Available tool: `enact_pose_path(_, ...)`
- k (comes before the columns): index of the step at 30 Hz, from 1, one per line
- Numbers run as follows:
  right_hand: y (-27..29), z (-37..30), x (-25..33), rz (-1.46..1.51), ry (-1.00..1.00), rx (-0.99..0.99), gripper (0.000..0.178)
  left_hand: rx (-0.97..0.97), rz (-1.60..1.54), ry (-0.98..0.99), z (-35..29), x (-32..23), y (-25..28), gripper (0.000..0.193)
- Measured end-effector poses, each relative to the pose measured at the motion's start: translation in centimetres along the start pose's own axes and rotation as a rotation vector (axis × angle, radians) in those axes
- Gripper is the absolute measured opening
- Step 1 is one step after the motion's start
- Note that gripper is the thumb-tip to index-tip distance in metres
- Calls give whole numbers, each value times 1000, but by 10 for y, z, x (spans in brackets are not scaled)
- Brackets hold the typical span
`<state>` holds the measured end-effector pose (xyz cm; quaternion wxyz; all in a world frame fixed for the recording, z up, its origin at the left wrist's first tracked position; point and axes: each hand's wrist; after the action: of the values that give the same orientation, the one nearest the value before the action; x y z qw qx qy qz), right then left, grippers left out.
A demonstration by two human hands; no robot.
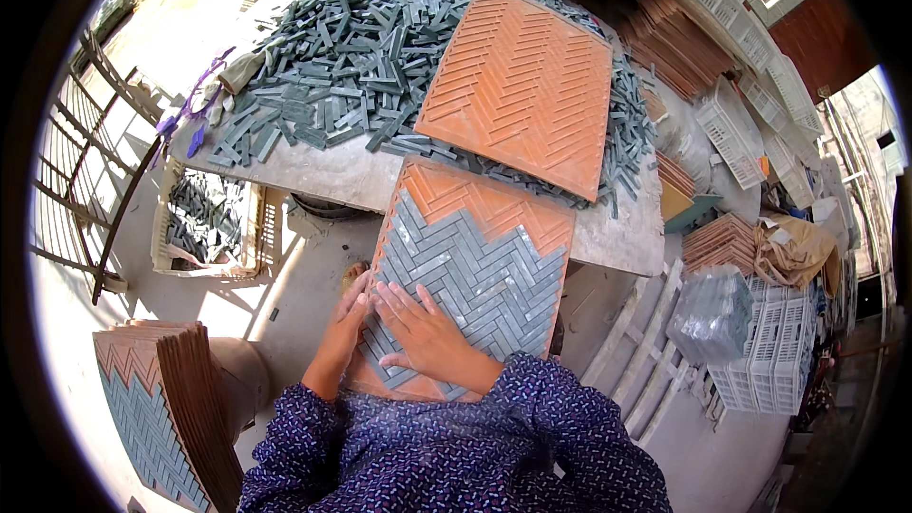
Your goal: The person arranges small gray rectangular tiles on a flat board in a herringbone pattern. They pick tiles from a large pile on the table and place them one by one, pressing them into position to form a continuous pattern.
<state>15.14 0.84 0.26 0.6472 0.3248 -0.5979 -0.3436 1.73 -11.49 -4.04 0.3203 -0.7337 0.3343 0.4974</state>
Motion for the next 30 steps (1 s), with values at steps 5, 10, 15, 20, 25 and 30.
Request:
enact_pose_path(5,60,-17,-31,-96,-262,-309,87,40,290,-134,-1,-10,1,60)
enact_pose_path(10,62,-55,-73,-167,-382,-295,89,9,190,-73,0,-17,-8,60)
enact_pose_path(15,85,-82,-91,-156,-550,-434,88,-41,180,-32,-8,-23,-11,59)
enact_pose_path(20,85,-99,-113,-126,-605,-373,88,1,201,-61,-4,-21,-9,59)
enact_pose_path(25,89,-84,-102,-183,-486,-417,87,-36,225,-40,-5,-21,-11,60)
enact_pose_path(30,72,-73,-95,-175,-475,-275,85,-4,282,-102,-6,-24,-9,59)
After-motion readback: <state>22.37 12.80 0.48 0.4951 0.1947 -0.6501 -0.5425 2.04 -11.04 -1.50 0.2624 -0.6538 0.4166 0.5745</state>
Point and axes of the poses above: each hand's wrist, its own z-axis towards the middle knuckle, its own y-axis out of the back of the hand, x = y × z, and after that the axes turned 11 degrees about z, right-handed
